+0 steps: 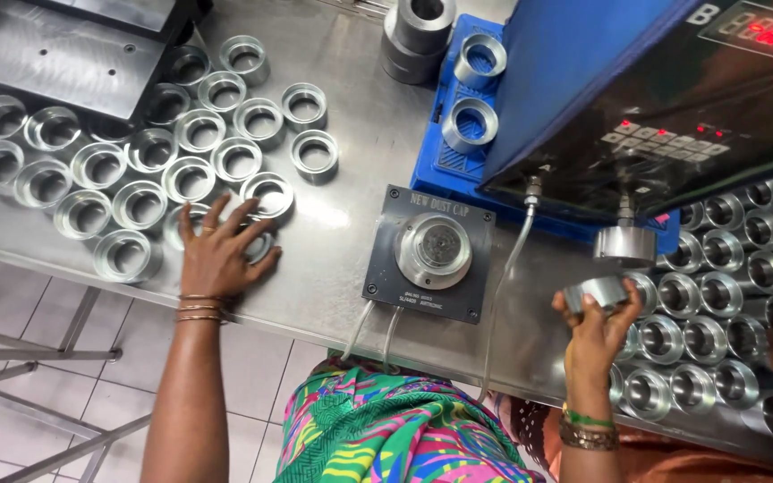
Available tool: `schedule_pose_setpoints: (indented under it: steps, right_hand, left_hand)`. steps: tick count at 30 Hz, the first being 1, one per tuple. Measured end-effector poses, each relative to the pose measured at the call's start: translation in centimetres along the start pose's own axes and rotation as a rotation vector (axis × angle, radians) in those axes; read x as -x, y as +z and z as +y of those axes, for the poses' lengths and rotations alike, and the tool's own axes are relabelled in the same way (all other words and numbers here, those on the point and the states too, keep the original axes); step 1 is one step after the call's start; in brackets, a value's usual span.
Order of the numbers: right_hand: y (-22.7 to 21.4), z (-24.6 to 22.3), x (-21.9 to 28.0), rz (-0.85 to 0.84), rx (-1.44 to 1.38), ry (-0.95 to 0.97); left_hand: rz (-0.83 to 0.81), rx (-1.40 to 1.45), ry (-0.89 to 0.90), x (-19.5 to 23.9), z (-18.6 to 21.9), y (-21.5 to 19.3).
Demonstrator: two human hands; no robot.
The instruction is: Manipulating and processing metal dust caps using an industrial machine.
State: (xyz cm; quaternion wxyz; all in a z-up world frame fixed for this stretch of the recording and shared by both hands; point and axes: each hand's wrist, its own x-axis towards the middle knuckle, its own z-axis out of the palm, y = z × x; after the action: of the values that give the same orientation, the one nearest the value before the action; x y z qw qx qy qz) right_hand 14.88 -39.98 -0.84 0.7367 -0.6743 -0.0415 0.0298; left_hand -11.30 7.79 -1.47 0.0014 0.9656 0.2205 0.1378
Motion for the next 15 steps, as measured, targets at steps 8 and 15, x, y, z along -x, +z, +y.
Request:
schedule_pose_setpoints:
  steps: [8,15]
  right_hand:
    - [3.5,-2.4,-2.0,0.099,-0.215,-0.153]
    - [3.8,-3.2,-2.4,0.060,-0.163,-0.152]
  left_hand:
    - [0.007,0.017,0.037,0.5,-1.5,0.7]
    - [0.279,0.257,-0.016,-1.5,2.0,-0.8]
